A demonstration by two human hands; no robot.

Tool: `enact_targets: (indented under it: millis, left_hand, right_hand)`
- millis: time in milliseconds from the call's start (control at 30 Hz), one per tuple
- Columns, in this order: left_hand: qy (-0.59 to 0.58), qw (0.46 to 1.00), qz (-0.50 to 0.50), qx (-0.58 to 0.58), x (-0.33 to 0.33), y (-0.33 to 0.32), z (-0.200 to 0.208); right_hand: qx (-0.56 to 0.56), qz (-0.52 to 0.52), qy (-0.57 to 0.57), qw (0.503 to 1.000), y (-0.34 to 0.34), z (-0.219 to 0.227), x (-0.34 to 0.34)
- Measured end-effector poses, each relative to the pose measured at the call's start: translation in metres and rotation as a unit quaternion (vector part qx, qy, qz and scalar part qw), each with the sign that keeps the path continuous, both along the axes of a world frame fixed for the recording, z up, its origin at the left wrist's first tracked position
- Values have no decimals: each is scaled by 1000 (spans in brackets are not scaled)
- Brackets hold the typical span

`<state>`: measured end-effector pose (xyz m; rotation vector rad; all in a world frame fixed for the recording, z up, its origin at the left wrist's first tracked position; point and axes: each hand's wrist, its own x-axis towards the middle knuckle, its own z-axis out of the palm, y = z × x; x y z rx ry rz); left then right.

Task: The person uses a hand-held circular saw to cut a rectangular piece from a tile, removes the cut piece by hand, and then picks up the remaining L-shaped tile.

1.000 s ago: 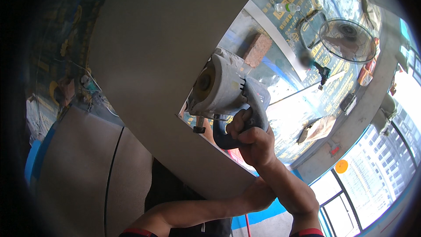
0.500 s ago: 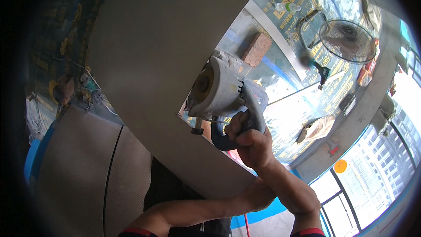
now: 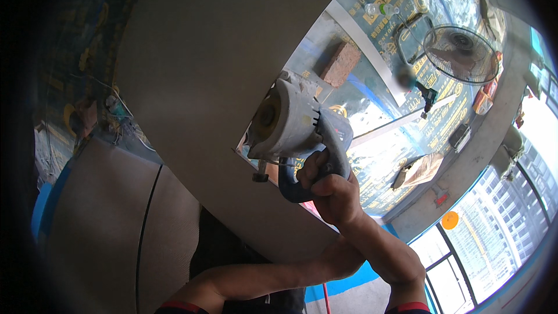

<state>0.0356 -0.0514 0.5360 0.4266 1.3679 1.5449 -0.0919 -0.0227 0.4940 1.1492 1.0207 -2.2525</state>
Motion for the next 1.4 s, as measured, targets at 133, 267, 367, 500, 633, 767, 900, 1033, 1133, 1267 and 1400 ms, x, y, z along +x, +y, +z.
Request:
enact_targets:
  millis: [133, 267, 367, 500, 633, 767, 900, 1033, 1133, 1267, 1400]
  left_hand:
    - [-62, 998, 32, 4, 8, 5, 0]
    - [-29, 999, 14, 9, 9, 5, -2]
    - [-50, 999, -7, 15, -1, 0, -2]
    - [-86, 996, 8, 10, 1, 1, -1]
    - [-30, 999, 19, -10, 7, 0, -1]
    - [159, 985, -70, -2, -10, -14, 3]
    - [228, 967, -111, 8, -24, -25, 8]
    - [197, 971, -137, 20, -35, -30, 13]
    - [232, 964, -128, -22, -33, -33, 24]
    - [258, 962, -85, -23, -40, -49, 42]
    - [267, 963, 24, -23, -53, -66, 63]
  right_hand:
    - [-14, 9, -13, 1000, 0, 2, 1]
    - [-4, 13, -21, 1000, 0, 2, 0]
    - [-4, 13, -18, 1000, 0, 1, 1]
    - [11, 21, -25, 999, -2, 3, 1]
    - [82, 49, -41, 995, -2, 0, -9]
    - [106, -20, -34, 994, 23, -4, -17]
    - [86, -82, -55, 991, 68, 3, -23]
    - [114, -134, -58, 983, 103, 14, -11]
    - [112, -167, -39, 979, 128, 15, 11]
    - [113, -209, -38, 971, 141, 24, 47]
    - [117, -279, -81, 950, 158, 21, 94]
